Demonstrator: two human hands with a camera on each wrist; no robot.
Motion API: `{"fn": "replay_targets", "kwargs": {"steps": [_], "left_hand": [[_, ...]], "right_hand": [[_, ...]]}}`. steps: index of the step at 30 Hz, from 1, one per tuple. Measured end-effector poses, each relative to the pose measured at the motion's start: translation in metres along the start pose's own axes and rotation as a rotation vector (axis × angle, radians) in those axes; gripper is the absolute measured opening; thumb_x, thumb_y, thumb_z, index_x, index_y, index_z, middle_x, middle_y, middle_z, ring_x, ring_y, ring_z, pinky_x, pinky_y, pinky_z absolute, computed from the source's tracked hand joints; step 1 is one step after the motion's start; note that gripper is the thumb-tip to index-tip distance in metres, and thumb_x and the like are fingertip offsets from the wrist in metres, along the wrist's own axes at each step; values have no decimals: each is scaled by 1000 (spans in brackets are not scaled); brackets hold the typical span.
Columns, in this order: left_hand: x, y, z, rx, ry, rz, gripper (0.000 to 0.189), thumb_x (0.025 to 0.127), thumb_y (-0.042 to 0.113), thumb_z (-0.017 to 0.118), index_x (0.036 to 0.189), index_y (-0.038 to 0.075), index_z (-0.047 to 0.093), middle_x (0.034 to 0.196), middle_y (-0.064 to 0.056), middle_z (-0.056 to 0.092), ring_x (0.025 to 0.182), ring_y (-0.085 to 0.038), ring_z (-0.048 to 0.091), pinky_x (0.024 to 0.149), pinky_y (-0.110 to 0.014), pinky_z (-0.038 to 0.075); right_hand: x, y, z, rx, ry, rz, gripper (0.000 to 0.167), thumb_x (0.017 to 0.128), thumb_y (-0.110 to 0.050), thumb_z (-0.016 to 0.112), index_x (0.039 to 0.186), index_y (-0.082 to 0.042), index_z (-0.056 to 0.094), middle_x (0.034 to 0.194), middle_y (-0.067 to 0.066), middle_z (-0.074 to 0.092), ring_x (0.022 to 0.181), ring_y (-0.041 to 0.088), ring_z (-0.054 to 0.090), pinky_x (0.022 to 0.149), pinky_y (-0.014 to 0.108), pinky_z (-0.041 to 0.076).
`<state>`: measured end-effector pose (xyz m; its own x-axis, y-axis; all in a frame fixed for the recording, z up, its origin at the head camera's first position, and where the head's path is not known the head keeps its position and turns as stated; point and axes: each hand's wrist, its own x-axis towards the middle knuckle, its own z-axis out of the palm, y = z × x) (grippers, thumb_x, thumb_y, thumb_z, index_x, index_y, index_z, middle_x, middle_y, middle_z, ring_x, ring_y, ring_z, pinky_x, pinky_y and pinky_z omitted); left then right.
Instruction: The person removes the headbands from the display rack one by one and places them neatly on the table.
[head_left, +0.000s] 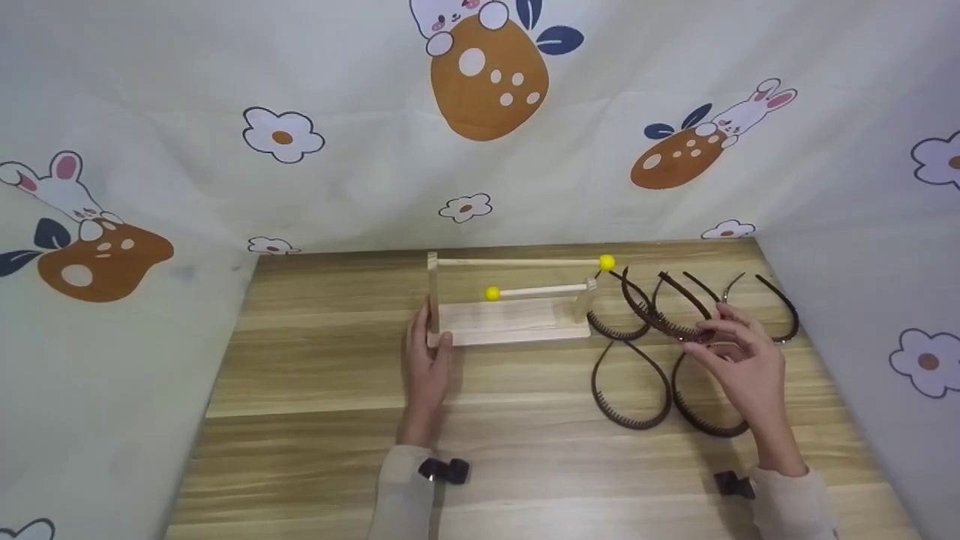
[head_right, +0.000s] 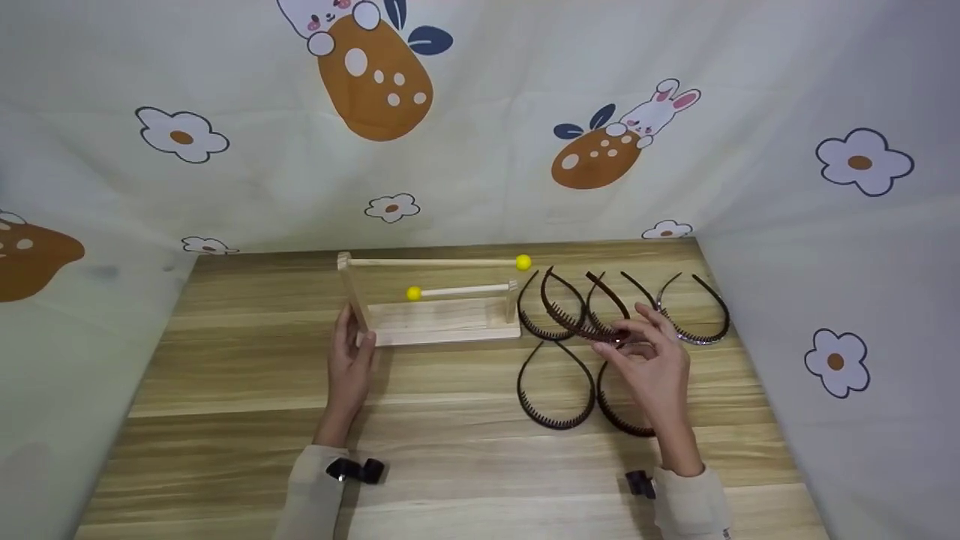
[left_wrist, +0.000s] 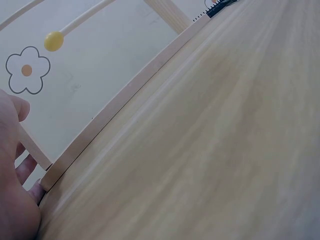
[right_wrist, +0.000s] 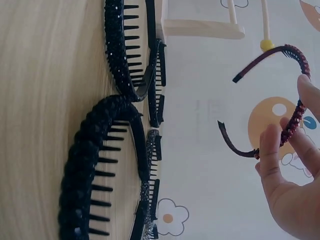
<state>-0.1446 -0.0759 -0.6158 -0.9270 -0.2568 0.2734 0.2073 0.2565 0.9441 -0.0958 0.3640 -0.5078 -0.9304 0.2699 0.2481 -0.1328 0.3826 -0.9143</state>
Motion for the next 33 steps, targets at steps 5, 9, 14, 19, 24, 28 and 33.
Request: {"fn": "replay_targets", "kwargs": {"steps": [5, 9, 14, 19, 24, 28, 33], "left_hand": [[-1, 1, -1, 0, -1, -3, 64, 110, 11, 66, 169, 7, 44, 169, -19, 46, 156, -43, 42, 127, -66, 35], [-1, 2, -1, -5, -5, -6, 64, 110, 11, 66, 170, 7, 43, 169, -20, 45, 155, -42, 42, 122, -65, 41], [-1, 3, -1, 0, -10, -7, 65, 109, 11, 66, 170, 8, 42, 169, -21, 44, 154, -42, 43, 117, -64, 46], [-1, 2, -1, -5, -5, -3, 65, 109, 10, 66, 170, 9, 43, 166, -20, 47, 148, -41, 49, 105, -59, 54], [-1, 1, -1, -6, 3, -11, 65, 109, 12, 67, 169, 7, 44, 166, -21, 47, 147, -42, 49, 102, -57, 56], [-1, 2, -1, 5, 6, -11, 65, 108, 12, 68, 169, 7, 44, 167, -22, 46, 149, -43, 48, 108, -62, 53], [-1, 5, 0, 23, 11, -5, 64, 108, 12, 68, 168, 6, 45, 166, -22, 47, 152, -44, 46, 122, -66, 42]], "right_hand": [[-4, 4, -7, 2, -37, 16, 41, 82, 15, 91, 120, 16, 75, 165, 25, 50, 83, 3, 75, 86, 13, 61], [-7, 8, -13, -31, -34, 22, 43, 81, 13, 92, 120, 14, 76, 167, 25, 49, 85, 0, 75, 96, 10, 56], [-10, 13, -20, -45, -24, 7, 43, 79, 16, 92, 118, 14, 76, 166, 27, 50, 88, -3, 76, 98, 9, 54], [-11, 17, -27, -75, -18, -7, 45, 77, 18, 92, 118, 15, 75, 165, 30, 49, 89, -6, 74, 93, 9, 56], [-13, 20, -34, -134, 5, -10, 45, 76, 18, 93, 117, 13, 75, 157, 22, 61, 89, -6, 72, 93, 8, 55], [-15, 21, -41, -190, 14, 11, 46, 75, 16, 94, 117, 13, 74, 154, 17, 64, 89, -10, 70, 98, 5, 51], [-14, 26, -50, -221, -4, 41, 47, 76, 14, 95, 117, 13, 73, 167, 25, 49, 88, -11, 69, 94, 3, 51]]}}
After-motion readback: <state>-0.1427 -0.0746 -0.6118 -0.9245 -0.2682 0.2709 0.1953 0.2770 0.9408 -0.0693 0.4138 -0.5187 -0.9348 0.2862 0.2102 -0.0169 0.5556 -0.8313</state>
